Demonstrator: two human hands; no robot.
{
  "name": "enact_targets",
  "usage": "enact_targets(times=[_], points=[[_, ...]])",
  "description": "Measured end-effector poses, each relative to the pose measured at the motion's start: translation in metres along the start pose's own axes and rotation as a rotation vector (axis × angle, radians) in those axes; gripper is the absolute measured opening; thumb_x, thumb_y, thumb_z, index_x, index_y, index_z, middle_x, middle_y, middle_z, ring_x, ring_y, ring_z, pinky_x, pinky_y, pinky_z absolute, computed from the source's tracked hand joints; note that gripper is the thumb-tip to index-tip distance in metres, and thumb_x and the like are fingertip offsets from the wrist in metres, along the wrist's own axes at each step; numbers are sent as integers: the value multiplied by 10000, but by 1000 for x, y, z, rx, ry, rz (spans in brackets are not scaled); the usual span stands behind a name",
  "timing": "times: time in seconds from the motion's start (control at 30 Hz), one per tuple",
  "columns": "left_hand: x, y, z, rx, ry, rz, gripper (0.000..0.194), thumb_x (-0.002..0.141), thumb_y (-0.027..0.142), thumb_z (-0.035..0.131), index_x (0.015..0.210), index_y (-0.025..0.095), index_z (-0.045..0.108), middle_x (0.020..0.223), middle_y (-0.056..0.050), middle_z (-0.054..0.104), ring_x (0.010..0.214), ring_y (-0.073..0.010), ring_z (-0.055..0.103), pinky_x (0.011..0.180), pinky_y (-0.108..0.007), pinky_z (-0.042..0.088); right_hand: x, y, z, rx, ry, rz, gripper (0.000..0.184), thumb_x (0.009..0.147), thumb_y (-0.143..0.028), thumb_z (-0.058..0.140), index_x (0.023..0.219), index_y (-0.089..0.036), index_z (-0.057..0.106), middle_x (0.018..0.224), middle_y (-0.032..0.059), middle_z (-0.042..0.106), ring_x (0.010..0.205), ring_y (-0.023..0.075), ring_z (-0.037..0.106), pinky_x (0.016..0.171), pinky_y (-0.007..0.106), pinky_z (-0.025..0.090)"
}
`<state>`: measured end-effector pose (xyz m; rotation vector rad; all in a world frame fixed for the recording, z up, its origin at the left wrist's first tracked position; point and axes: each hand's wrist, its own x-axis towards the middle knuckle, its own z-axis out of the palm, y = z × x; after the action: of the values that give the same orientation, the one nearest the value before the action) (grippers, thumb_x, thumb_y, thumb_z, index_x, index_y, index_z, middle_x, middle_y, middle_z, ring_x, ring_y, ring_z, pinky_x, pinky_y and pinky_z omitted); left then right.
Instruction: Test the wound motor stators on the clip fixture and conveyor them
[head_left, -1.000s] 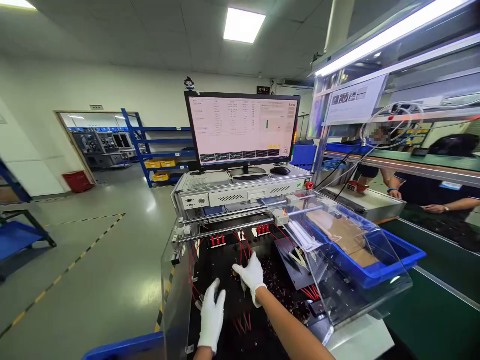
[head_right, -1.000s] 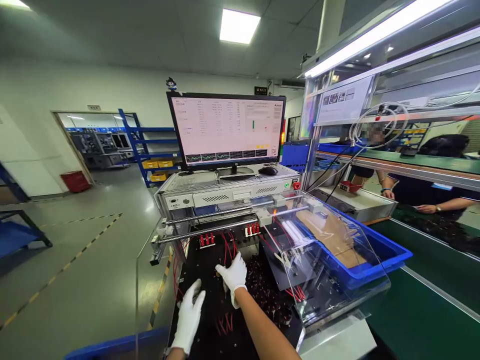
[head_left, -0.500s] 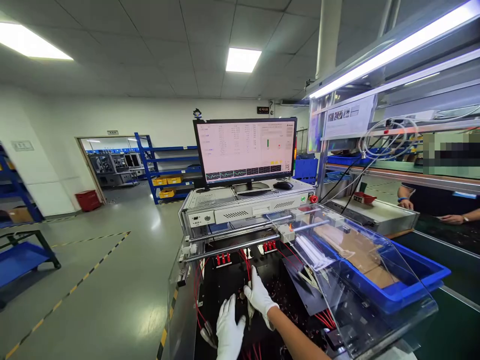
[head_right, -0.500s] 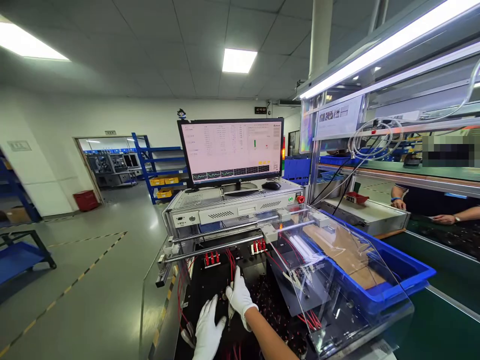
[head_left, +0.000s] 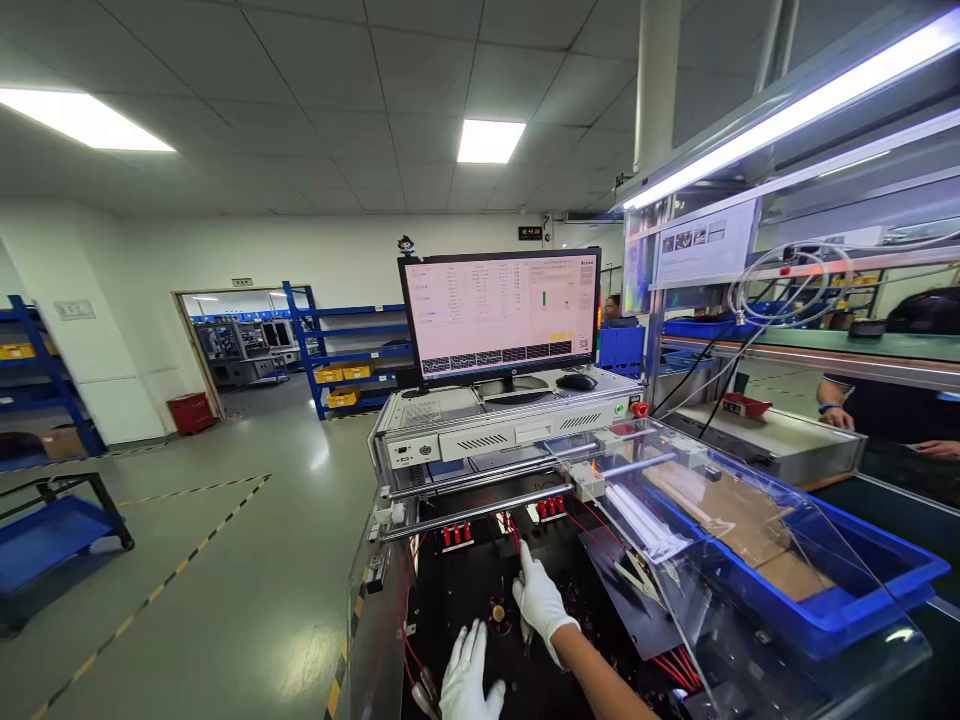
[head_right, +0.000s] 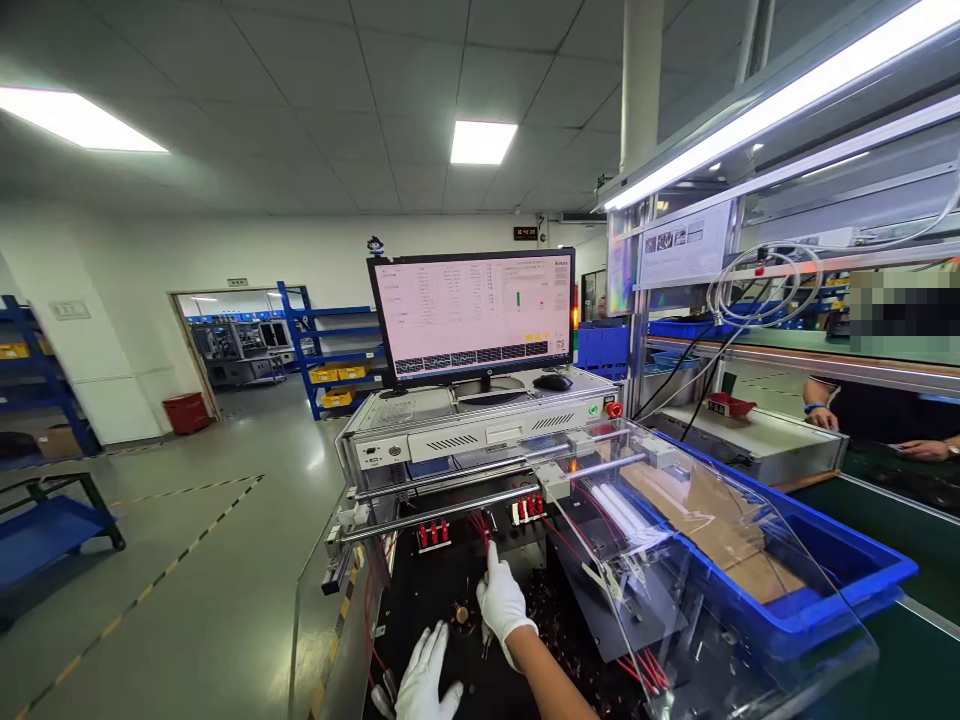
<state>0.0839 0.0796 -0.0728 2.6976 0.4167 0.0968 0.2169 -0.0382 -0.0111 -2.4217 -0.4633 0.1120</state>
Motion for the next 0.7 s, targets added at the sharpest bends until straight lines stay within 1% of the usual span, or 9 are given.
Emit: enact_targets(times=[0.07, 0.17, 0.23, 0.33, 0.4, 0.5, 0.57, 0.63, 0.7], points=[[-9, 6, -6, -8, 26, -11, 744, 646, 166, 492, 1372, 133, 332, 1467, -16, 259, 1375, -228, 181, 1145, -362, 193, -2, 3, -10, -28, 2, 38, 671, 828, -183, 437, 1444, -135, 175, 1170, 157, 518, 980, 225, 580, 840, 300, 419], [-24, 12, -8, -78, 116, 1, 673, 682, 173, 479, 1349, 167, 387, 1444, -12, 322, 1363, -228, 221, 1143, -410, 195, -8, 7, -30, -126, 184, 20, 729, 806, -338, 518, 1436, -135, 212, 1317, 186, 412, 1142, 302, 471, 910, 374, 378], [-35, 12, -1, -145, 207, -4, 602, 731, 204, 453, 1329, 137, 416, 1408, -47, 391, 1333, -231, 291, 1128, -416, 242, -15, 6, -41, -161, 255, -45, 706, 796, -400, 525, 1416, -167, 282, 1325, 166, 420, 1178, 315, 432, 935, 397, 354], [-54, 14, 19, -202, 410, -29, 499, 818, 269, 382, 1274, 88, 476, 1312, -117, 497, 1239, -242, 427, 1070, -416, 351, -26, -5, -45, -70, -27, -132, 519, 803, -462, 493, 1256, -211, 526, 1133, 109, 594, 1036, 262, 554, 839, 339, 421], [-68, 23, 34, -205, 474, 66, 456, 841, 270, 364, 1244, 113, 510, 1265, -120, 536, 1198, -242, 469, 1040, -419, 391, -30, -15, -41, -52, -205, -161, 427, 789, -472, 499, 1114, -227, 628, 1031, 87, 648, 963, 255, 597, 779, 326, 445], [-85, 47, 53, -200, 346, 303, 426, 834, 188, 366, 1224, 192, 536, 1239, -79, 562, 1166, -222, 501, 1007, -404, 429, -28, -31, -32, -90, -226, -168, 359, 772, -373, 511, 1072, -224, 640, 986, 92, 663, 947, 279, 605, 780, 366, 444], [-89, 64, 63, -197, 212, 381, 437, 824, 146, 361, 1214, 222, 545, 1217, -61, 580, 1129, -207, 531, 974, -383, 460, -30, -39, -33, -91, -220, -153, 335, 763, -311, 499, 1043, -199, 644, 984, 101, 661, 955, 283, 598, 806, 384, 433], [-87, 79, 70, -202, 102, 404, 448, 812, 126, 369, 1214, 217, 544, 1217, -60, 580, 1125, -202, 534, 966, -368, 466, -42, -43, -46, -50, -188, -159, 329, 775, -304, 474, 1038, -192, 637, 999, 88, 654, 966, 260, 588, 834, 371, 422], [-82, 91, 73, -220, 10, 397, 412, 800, 137, 397, 1160, 202, 585, 1187, -71, 597, 1129, -220, 529, 993, -386, 439, -69, -39, -75, 138, -174, -243, 355, 790, -288, 448, 1099, -207, 603, 1015, 48, 645, 951, 204, 583, 839, 318, 420]])
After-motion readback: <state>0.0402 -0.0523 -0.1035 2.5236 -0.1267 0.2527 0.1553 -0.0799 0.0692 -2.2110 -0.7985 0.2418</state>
